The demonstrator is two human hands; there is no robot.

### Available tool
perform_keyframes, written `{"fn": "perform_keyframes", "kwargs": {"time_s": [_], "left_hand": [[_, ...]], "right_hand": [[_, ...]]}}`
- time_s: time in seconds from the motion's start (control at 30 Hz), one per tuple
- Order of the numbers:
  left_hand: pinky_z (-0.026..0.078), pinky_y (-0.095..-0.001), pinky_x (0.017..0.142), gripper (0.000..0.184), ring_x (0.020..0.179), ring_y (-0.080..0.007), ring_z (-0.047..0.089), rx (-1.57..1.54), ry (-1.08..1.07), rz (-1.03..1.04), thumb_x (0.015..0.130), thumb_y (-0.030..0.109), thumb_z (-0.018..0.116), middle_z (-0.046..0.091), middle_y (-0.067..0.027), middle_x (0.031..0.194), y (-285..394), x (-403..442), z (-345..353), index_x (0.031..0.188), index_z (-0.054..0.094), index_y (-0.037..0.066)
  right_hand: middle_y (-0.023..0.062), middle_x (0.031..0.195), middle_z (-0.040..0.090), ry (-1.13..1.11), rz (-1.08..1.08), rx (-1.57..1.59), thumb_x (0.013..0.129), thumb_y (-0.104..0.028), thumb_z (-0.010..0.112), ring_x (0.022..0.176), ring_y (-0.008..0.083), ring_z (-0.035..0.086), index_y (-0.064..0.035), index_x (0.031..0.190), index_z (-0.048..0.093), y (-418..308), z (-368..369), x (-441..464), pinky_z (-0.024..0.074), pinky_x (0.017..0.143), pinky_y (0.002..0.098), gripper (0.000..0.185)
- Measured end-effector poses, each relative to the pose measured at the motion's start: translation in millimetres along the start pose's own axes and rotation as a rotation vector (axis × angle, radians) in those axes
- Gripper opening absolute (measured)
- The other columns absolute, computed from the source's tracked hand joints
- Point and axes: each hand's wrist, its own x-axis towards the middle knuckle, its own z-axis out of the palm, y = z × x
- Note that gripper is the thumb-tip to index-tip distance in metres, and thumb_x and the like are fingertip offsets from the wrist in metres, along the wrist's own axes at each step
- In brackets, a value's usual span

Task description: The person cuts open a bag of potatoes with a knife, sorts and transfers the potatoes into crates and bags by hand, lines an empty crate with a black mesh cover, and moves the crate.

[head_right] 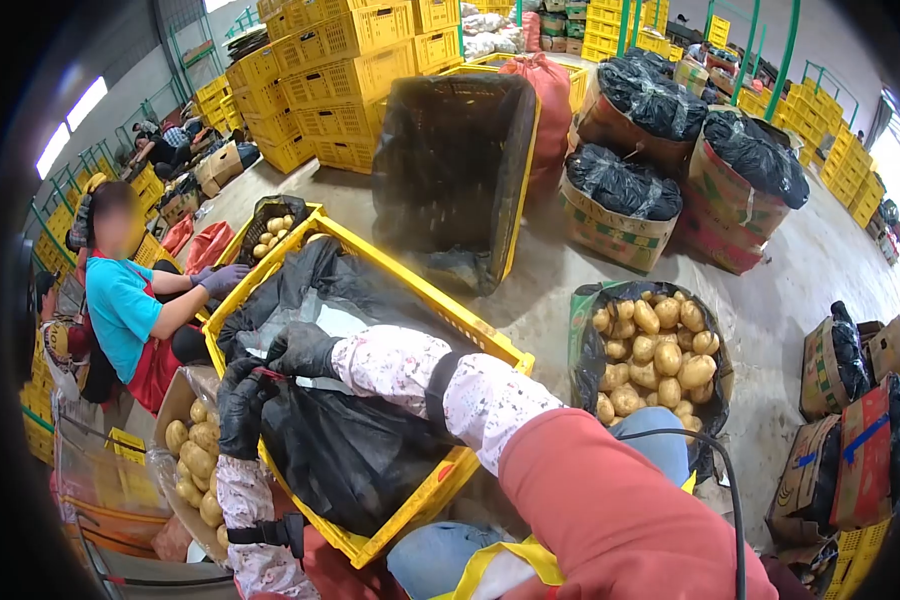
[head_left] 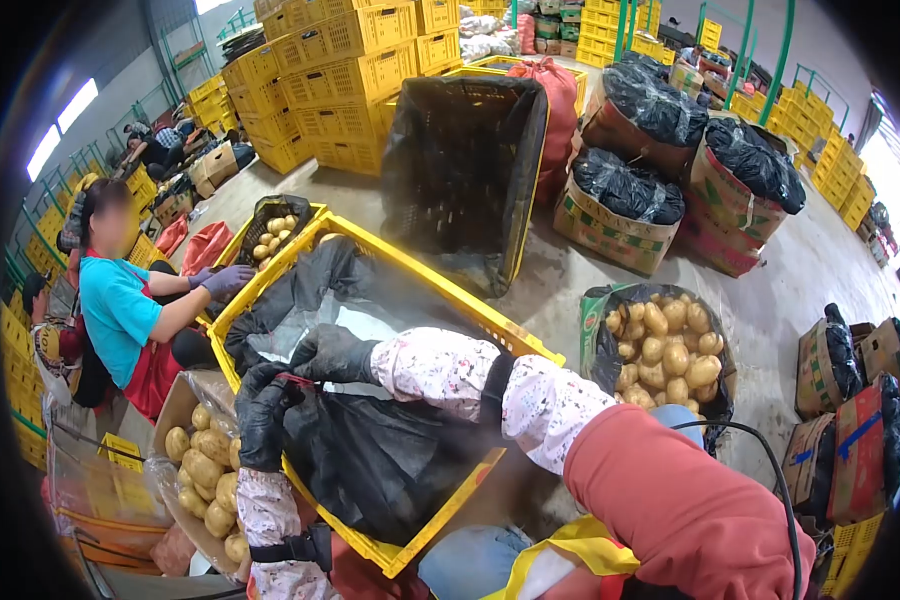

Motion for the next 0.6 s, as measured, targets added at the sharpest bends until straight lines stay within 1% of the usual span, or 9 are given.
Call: {"fn": "perform_keyframes", "kwargs": {"time_s": [0.13,0.2,0.27,0.33,0.4,0.47,0.5,0.57,0.6], "left_hand": [[0.053,-0.0285,0.067,0.018,0.073,-0.016,0.061,0.037,-0.001,-0.007,0.084,0.006,0.059,0.062,-0.0078,0.086,2,4,4,0.101,0.057,0.0],[0.053,-0.0277,0.068,0.023,0.076,-0.0171,0.062,0.16,-0.013,-0.015,0.084,0.008,0.061,0.063,-0.0092,0.089,4,1,6,0.104,0.057,-0.002],[0.052,-0.0269,0.069,0.026,0.078,-0.0177,0.063,0.148,0.02,-0.068,0.082,0.009,0.064,0.064,-0.0103,0.089,5,1,8,0.104,0.058,-0.003],[0.052,-0.0279,0.066,0.027,0.076,-0.0177,0.062,0.209,0.048,-0.081,0.081,0.01,0.065,0.062,-0.0095,0.091,10,-2,13,0.104,0.057,0.0],[0.052,-0.0275,0.066,0.026,0.076,-0.0164,0.062,0.35,0.112,0.016,0.077,0.006,0.068,0.063,-0.0086,0.09,-7,7,-3,0.101,0.059,0.001],[0.049,-0.0286,0.074,0.016,0.078,-0.0156,0.062,0.396,0.168,0.163,0.074,0.001,0.067,0.065,-0.0057,0.083,-7,7,4,0.09,0.064,0.002],[0.049,-0.0286,0.073,0.017,0.077,-0.0153,0.061,0.532,0.28,0.28,0.074,-0.002,0.065,0.064,-0.0068,0.083,-7,9,15,0.09,0.062,0.003],[0.049,-0.0288,0.073,0.017,0.076,-0.0151,0.061,0.553,0.361,0.361,0.075,-0.003,0.063,0.063,-0.0074,0.083,-1,4,41,0.091,0.061,0.002],[0.049,-0.0291,0.073,0.017,0.076,-0.015,0.06,0.566,0.423,0.445,0.077,-0.004,0.061,0.063,-0.008,0.084,3,2,51,0.092,0.06,0.002]], "right_hand": [[0.0042,0.075,0.068,0.046,0.104,0.204,0.069,-0.027,0.078,0.071,0.0114,0.061,-0.0052,0.082,0.072,-6,1,-5,0.0481,0.066,0.0294,0.026],[0.0043,0.074,0.066,0.047,-0.01,0.288,0.065,-0.02,0.078,0.069,0.0107,0.057,-0.0005,0.083,0.069,9,5,-1,0.0475,0.065,0.0286,0.028],[0.0083,0.073,0.066,0.07,-0.076,0.275,0.067,-0.023,0.076,0.069,0.0142,0.06,0.0021,0.085,0.068,-3,4,-11,0.0479,0.064,0.0303,0.032],[0.0087,0.071,0.065,0.004,-0.003,0.15,0.069,-0.032,0.077,0.065,0.0152,0.061,0.0005,0.084,0.069,-9,-4,-14,0.0484,0.064,0.0283,0.037],[0.008,0.073,0.066,0.049,0.012,0.078,0.069,-0.035,0.077,0.068,0.0139,0.061,0.0,0.082,0.068,-15,0,-17,0.0486,0.065,0.0284,0.038],[0.0077,0.077,0.066,0.075,0.045,0.008,0.071,-0.031,0.077,0.07,0.0138,0.061,0.0001,0.082,0.068,-22,6,-17,0.049,0.066,0.0285,0.035],[0.0077,0.077,0.066,0.055,0.036,0.014,0.071,-0.031,0.077,0.07,0.0138,0.061,0.0001,0.082,0.068,-18,11,-16,0.049,0.066,0.0285,0.035],[0.0072,0.08,0.067,0.214,-0.05,0.135,0.072,-0.026,0.077,0.071,0.013,0.061,0.0001,0.083,0.067,-8,19,-13,0.049,0.066,0.0283,0.03],[0.0071,0.081,0.067,0.196,-0.012,0.221,0.071,-0.022,0.077,0.074,0.0126,0.061,-0.0006,0.082,0.067,-10,17,-13,0.0488,0.068,0.0281,0.026]]}}
